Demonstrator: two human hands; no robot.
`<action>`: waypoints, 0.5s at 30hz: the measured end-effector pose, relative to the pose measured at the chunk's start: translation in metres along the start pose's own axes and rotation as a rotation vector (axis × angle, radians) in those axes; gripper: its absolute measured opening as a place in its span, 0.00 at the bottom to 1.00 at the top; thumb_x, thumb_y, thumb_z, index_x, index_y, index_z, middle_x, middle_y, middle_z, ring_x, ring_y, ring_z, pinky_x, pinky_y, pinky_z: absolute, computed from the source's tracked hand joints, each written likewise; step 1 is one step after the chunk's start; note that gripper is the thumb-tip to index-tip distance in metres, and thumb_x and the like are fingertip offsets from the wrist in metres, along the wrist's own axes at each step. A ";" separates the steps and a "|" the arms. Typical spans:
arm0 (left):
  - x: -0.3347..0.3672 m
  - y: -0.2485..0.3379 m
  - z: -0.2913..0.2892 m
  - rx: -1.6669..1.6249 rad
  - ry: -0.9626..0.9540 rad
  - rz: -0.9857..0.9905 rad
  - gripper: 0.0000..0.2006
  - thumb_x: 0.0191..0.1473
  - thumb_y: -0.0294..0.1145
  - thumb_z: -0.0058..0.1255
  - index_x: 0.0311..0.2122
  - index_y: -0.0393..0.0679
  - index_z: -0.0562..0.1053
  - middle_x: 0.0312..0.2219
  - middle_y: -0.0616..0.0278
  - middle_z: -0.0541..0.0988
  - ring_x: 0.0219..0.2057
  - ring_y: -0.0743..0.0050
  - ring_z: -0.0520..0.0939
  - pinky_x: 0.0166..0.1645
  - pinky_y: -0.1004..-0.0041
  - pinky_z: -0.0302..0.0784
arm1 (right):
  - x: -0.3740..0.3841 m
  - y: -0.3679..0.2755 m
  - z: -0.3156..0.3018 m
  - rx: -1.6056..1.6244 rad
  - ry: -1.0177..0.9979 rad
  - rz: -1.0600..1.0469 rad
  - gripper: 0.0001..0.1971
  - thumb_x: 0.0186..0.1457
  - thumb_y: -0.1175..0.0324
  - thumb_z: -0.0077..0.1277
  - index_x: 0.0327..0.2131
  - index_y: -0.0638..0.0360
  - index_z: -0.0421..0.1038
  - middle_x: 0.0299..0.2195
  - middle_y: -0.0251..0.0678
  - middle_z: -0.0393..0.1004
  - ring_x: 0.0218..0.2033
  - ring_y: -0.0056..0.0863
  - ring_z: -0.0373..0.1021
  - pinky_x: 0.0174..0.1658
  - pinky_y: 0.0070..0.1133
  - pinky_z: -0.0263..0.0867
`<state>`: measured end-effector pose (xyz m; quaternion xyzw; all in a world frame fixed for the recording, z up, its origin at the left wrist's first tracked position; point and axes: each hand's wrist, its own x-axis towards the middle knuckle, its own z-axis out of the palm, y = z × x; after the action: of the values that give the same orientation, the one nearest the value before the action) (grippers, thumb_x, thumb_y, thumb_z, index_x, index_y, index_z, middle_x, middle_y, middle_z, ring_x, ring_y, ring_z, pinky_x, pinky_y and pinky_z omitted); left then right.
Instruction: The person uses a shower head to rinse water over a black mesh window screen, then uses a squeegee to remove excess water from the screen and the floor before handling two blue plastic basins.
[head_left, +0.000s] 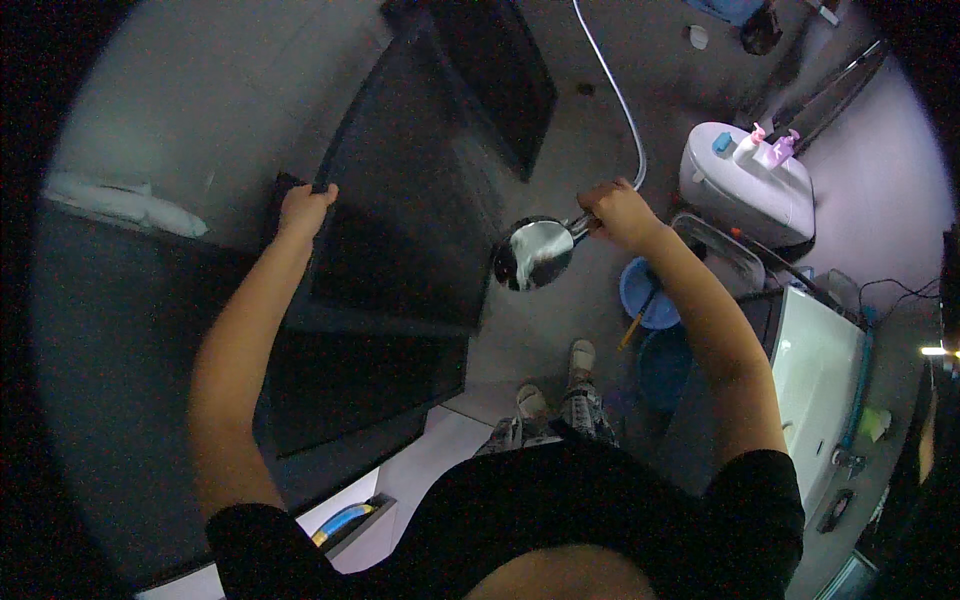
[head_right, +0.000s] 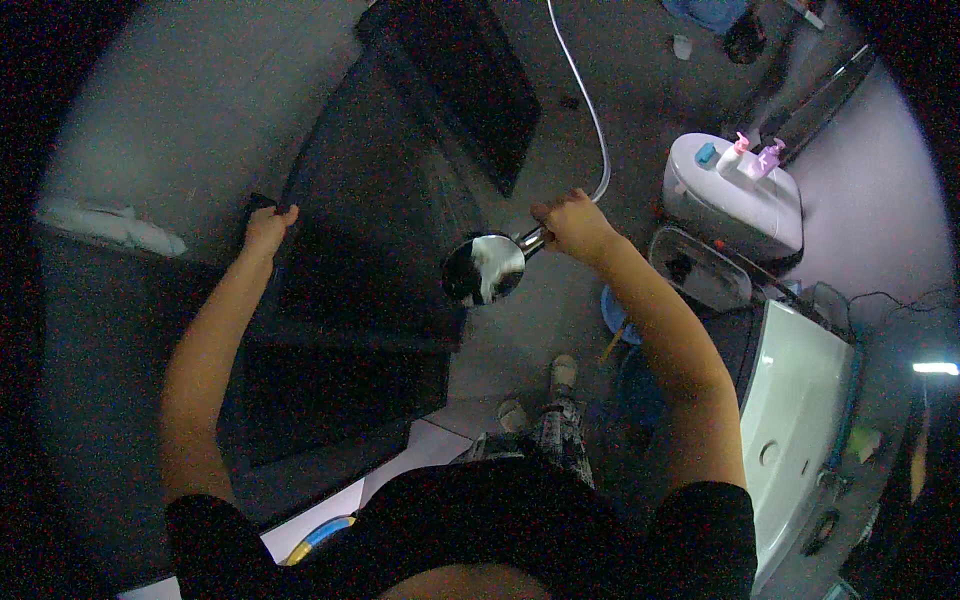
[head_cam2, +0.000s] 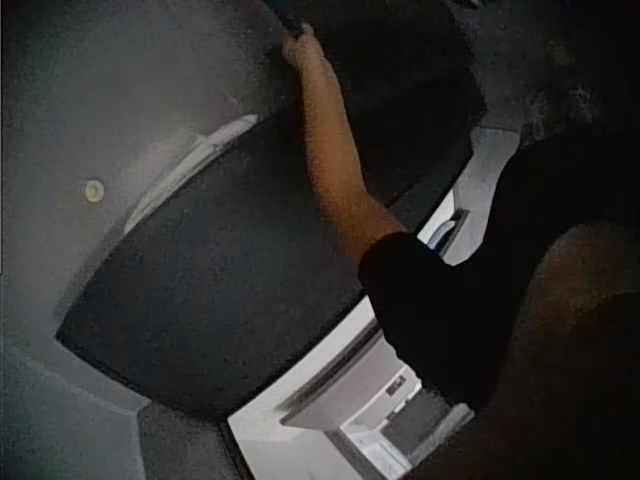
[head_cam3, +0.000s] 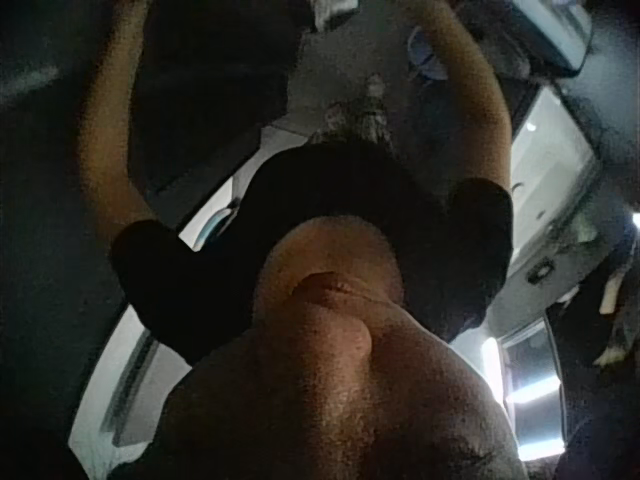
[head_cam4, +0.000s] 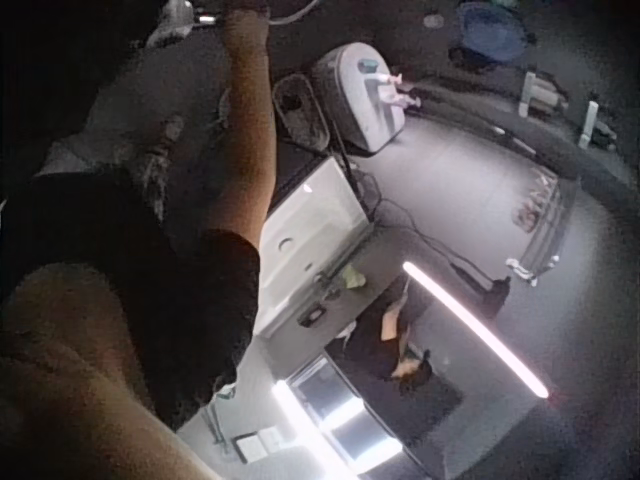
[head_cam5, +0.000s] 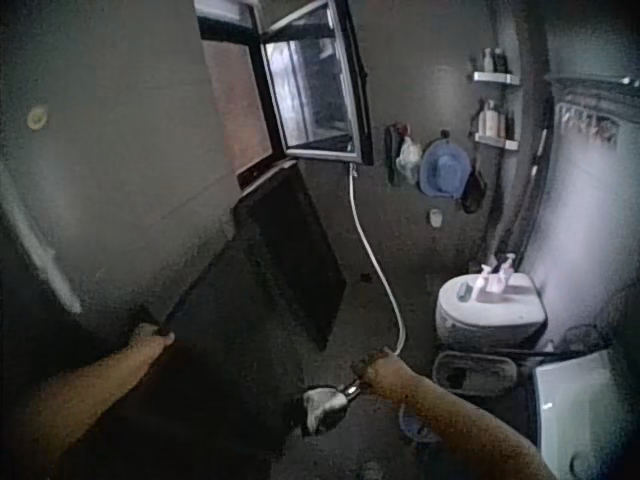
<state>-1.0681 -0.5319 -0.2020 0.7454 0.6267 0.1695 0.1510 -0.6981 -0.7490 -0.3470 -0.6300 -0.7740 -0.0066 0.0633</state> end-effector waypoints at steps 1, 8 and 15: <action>-0.008 0.020 -0.005 -0.055 -0.017 -0.015 0.19 0.47 0.41 0.53 0.36 0.33 0.74 0.30 0.52 0.78 0.34 0.58 0.77 0.40 0.67 0.67 | -0.001 0.012 0.003 0.022 -0.025 -0.066 0.15 0.37 0.65 0.56 0.32 0.54 0.66 0.24 0.35 0.72 0.34 0.37 0.70 0.41 0.31 0.59; 0.028 0.074 -0.013 -0.348 -0.194 -0.071 0.15 0.49 0.37 0.52 0.35 0.33 0.74 0.28 0.59 0.77 0.31 0.71 0.76 0.37 0.72 0.67 | 0.002 0.075 -0.015 -0.043 0.075 0.006 0.13 0.36 0.63 0.57 0.28 0.52 0.67 0.23 0.34 0.72 0.30 0.36 0.71 0.36 0.32 0.60; 0.069 0.152 0.010 -0.386 -0.126 -0.068 0.17 0.49 0.39 0.52 0.38 0.34 0.74 0.32 0.56 0.77 0.32 0.65 0.76 0.38 0.69 0.67 | -0.020 0.104 -0.015 0.046 -0.046 -0.023 0.14 0.34 0.63 0.58 0.28 0.50 0.67 0.23 0.33 0.72 0.30 0.35 0.70 0.37 0.30 0.59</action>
<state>-0.9187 -0.4896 -0.1404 0.6901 0.5970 0.2343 0.3354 -0.5909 -0.7485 -0.3413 -0.6196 -0.7823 0.0252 0.0599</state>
